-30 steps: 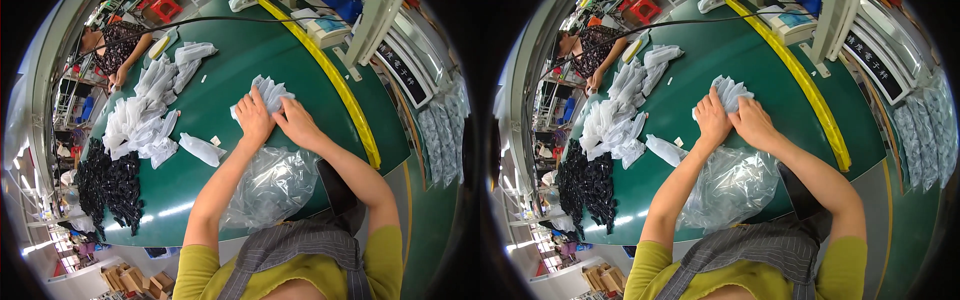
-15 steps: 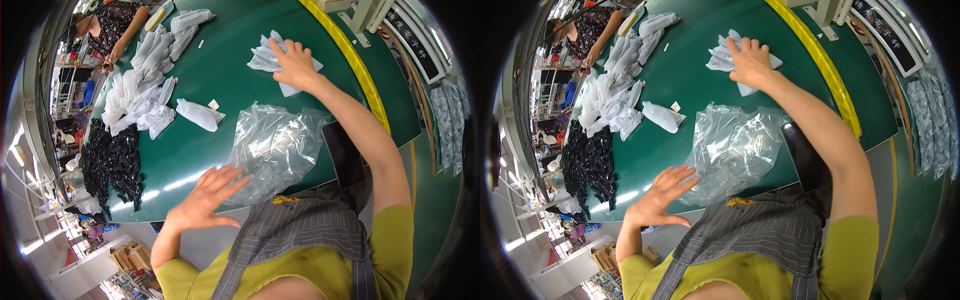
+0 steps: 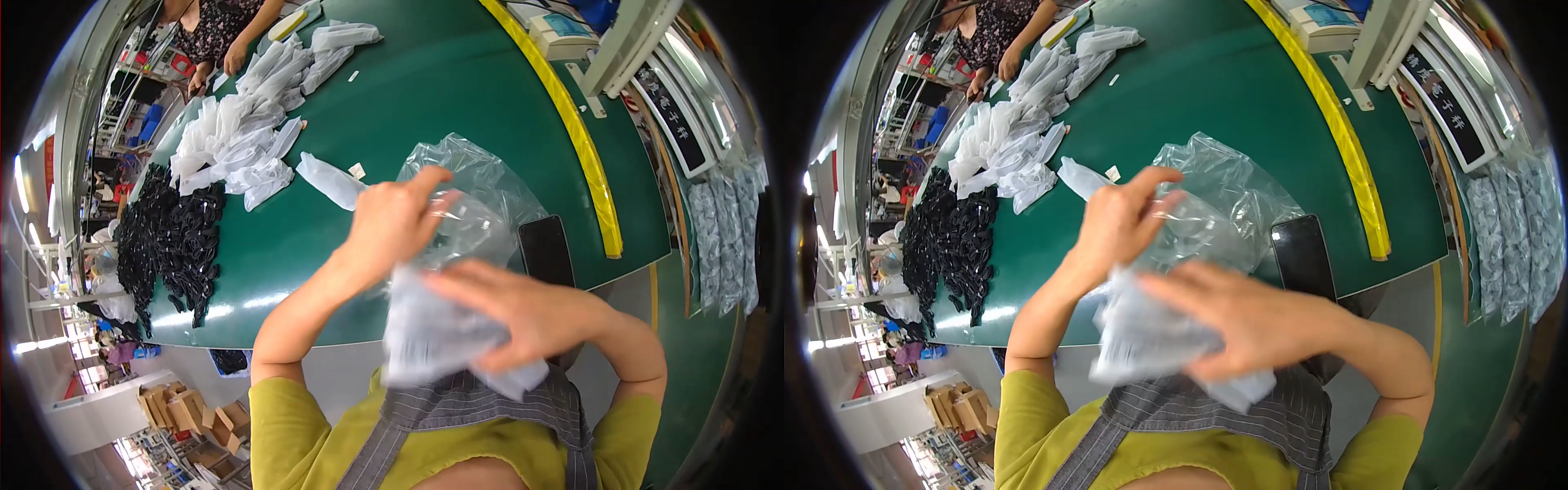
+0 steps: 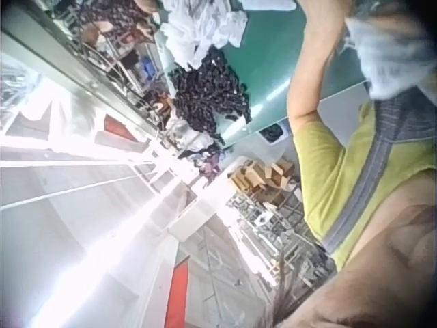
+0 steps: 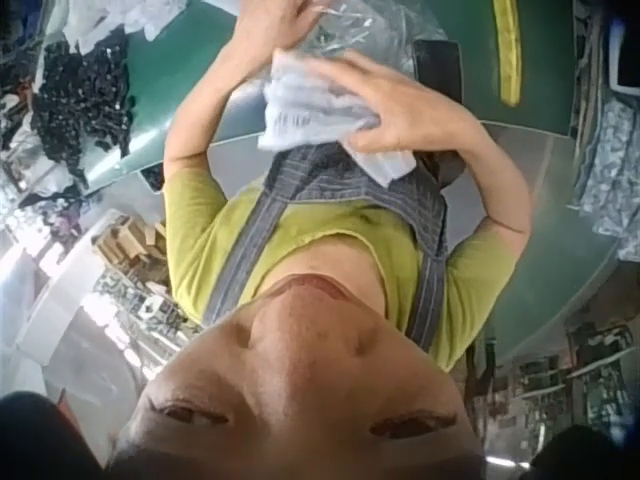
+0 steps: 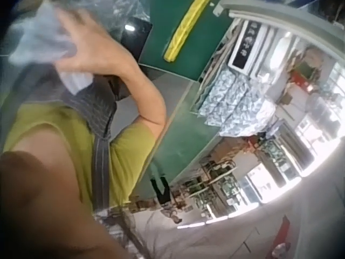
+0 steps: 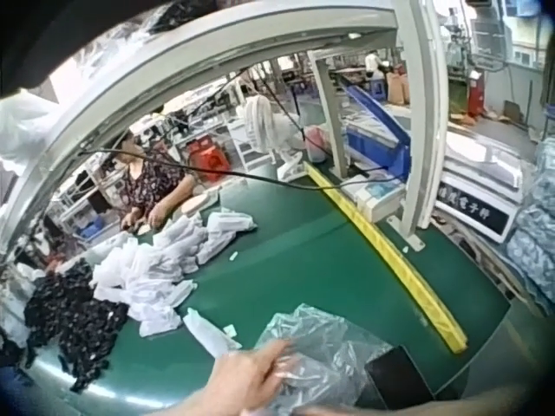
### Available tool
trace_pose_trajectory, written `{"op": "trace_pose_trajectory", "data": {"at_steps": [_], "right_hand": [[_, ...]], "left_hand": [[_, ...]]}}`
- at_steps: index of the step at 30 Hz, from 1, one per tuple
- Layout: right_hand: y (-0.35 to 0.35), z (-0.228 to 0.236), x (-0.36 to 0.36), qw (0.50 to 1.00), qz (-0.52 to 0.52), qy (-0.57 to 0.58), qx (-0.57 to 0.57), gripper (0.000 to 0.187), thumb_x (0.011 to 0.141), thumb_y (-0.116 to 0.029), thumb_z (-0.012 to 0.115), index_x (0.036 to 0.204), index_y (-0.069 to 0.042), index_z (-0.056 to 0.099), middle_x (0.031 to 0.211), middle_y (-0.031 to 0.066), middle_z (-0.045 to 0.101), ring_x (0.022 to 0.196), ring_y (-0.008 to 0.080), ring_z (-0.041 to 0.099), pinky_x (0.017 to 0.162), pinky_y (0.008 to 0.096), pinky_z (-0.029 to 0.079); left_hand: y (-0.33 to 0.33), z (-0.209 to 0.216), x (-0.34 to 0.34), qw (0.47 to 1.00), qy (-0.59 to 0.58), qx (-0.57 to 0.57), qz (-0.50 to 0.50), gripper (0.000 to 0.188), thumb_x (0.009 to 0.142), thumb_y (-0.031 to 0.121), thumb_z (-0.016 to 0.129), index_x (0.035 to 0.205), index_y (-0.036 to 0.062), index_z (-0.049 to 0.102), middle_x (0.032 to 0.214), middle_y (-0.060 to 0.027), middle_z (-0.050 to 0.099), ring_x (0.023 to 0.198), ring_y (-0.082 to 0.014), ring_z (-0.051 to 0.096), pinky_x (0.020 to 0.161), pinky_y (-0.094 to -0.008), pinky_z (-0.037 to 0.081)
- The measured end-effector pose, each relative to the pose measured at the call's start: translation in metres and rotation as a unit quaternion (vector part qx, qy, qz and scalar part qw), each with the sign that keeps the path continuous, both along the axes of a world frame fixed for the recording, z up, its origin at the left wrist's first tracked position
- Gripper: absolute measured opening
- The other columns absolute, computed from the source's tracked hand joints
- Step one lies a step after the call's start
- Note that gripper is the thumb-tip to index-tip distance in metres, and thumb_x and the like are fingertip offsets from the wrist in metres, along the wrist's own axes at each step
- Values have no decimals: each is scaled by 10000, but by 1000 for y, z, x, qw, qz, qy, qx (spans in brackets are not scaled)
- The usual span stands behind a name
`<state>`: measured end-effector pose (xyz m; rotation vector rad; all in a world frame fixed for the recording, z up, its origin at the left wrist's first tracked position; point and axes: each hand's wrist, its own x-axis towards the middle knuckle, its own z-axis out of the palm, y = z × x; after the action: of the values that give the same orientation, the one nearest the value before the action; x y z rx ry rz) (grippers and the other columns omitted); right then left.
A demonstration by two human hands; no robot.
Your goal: Packing white plastic components into plastic bags at a factory workbench.
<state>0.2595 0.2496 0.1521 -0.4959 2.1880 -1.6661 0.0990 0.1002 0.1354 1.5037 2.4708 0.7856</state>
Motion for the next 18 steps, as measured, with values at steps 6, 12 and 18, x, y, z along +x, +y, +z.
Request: {"op": "trace_pose_trajectory", "data": {"at_steps": [6, 12, 18], "right_hand": [[-3, -57, -22, 865, -383, 115, 302, 791, 779, -264, 692, 1442, 10, 361, 1349, 251, 412, 1250, 397, 415, 1028, 491, 352], [-23, -72, -50, 861, -360, 202, 298, 734, 758, -260, 740, 1381, -3, 449, 1363, 248, 409, 1181, 413, 444, 961, 497, 364], [-21, -80, -101, 796, -416, 206, 389, 1044, 694, -252, 809, 1540, -68, 226, 1446, 276, 323, 1287, 430, 384, 1026, 546, 317]], "left_hand": [[10, 10, 24, 989, 128, 66, -24, 274, 867, 141, 676, 1133, 86, 644, 591, -107, 601, 499, -258, 613, 455, -366, 455], [62, 6, 56, 963, 264, 24, -42, 281, 846, 119, 631, 1124, 73, 626, 655, -88, 628, 570, -250, 647, 549, -394, 502], [23, 16, 94, 968, -149, 69, -192, 286, 817, 34, 579, 1097, -7, 618, 715, -149, 661, 624, -315, 685, 515, -406, 522]]}}
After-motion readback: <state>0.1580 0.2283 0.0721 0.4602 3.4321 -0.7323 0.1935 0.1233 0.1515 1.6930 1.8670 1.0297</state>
